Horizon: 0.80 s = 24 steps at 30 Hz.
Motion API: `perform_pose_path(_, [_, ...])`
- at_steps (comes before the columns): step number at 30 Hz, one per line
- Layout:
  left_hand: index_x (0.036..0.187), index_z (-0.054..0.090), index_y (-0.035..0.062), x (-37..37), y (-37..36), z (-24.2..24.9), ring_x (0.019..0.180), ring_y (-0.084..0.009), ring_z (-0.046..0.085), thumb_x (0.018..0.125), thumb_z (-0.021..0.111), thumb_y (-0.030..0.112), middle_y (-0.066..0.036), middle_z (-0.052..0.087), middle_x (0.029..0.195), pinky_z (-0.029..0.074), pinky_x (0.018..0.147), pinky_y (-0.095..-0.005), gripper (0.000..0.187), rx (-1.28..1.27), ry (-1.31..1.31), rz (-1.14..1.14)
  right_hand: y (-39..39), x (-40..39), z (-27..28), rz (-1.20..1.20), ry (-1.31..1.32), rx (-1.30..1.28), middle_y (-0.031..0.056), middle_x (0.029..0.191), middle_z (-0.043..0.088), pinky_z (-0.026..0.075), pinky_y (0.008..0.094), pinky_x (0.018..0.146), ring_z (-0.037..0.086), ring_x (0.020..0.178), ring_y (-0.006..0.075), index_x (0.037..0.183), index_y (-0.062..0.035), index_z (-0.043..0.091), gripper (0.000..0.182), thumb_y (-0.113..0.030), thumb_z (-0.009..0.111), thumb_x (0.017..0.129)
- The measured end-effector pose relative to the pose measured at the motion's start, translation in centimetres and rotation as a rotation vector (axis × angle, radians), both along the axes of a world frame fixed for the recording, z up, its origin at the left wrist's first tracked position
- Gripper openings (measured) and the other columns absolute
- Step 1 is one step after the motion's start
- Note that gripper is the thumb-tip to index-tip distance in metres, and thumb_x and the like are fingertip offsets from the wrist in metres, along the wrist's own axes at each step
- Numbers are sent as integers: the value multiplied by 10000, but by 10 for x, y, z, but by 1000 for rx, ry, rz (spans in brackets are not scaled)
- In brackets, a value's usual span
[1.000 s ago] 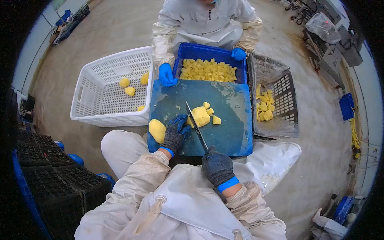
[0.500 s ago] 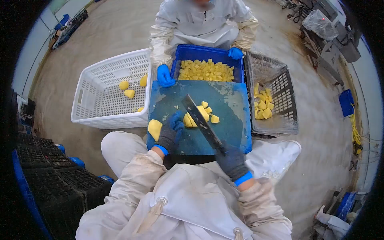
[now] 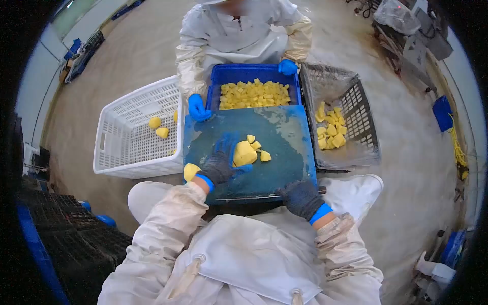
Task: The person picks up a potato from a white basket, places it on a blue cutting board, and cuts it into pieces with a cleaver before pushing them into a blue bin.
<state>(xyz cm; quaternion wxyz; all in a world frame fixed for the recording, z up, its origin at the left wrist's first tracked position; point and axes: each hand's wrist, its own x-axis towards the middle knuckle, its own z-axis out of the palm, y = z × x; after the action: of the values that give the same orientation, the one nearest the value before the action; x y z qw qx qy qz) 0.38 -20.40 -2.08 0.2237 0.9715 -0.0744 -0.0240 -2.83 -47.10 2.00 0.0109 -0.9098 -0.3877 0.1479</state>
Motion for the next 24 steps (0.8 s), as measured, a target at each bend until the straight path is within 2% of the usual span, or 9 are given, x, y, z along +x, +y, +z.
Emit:
perform_pose_path(2, [1412,211,91,7,-10,-6,1272,-405,297,776,586,556,-204,279,1410,267,1037,-484,873,122,-3,-65,-4,1,-10,-6,-8,34,88,743,616,469,418,628,624,718,278,900,-181,659,175,-179,539,773])
perform_pose_path(5, [1372,312,84,22,-14,-31,1226,-394,364,777,573,560,-217,363,1352,304,1011,-468,805,206,-90,-116,-13,1,-22,0,-51,162,61,693,588,454,407,572,596,646,259,904,-203,662,176,-215,594,742])
perform_pose_path(7, [1269,454,59,45,-2,-42,1136,-375,465,771,616,511,-218,486,1234,376,954,-434,692,-64,-8,-183,-15,4,-22,-30,-8,186,54,713,591,458,409,586,598,675,265,922,-202,655,197,-216,613,730])
perform_pose_path(9, [1212,499,46,70,20,-60,1077,-364,506,772,635,475,-213,526,1169,408,915,-419,629,-38,75,-111,-13,9,-15,-57,49,202,68,736,608,466,403,606,609,696,264,915,-181,655,193,-198,593,733])
perform_pose_path(11, [1155,543,34,86,30,-55,1018,-352,546,774,654,440,-208,566,1104,439,877,-405,567,-9,147,-31,-14,11,-11,-74,97,219,83,759,624,473,397,627,621,716,264,908,-160,655,192,-179,573,735])
perform_pose_path(14, [1159,545,49,96,27,2,980,-328,557,784,667,392,-180,573,1084,451,856,-387,523,-285,456,103,-17,13,-12,-45,46,298,85,759,625,475,396,617,619,710,261,920,-148,657,207,-181,584,729])
perform_pose_path(17, [1185,536,53,102,44,-10,1016,-302,544,836,618,363,-171,561,1105,433,885,-352,474,-163,200,-89,-17,14,-14,-49,88,267,88,766,629,474,400,615,618,710,259,939,-154,659,225,-187,586,729])
perform_pose_path(20, [1213,522,50,105,45,16,1051,-269,527,882,567,317,-165,546,1150,411,916,-322,427,-160,220,-157,-16,14,-15,-58,101,283,89,763,628,474,400,615,617,706,261,949,-154,659,236,-185,586,727])
perform_pose_path(24, [1226,515,50,111,68,-6,1037,-230,539,898,547,282,-132,551,1157,425,897,-317,402,-293,131,-159,-15,13,-16,-67,57,289,88,755,615,467,407,611,609,693,272,941,-166,655,227,-208,611,723])
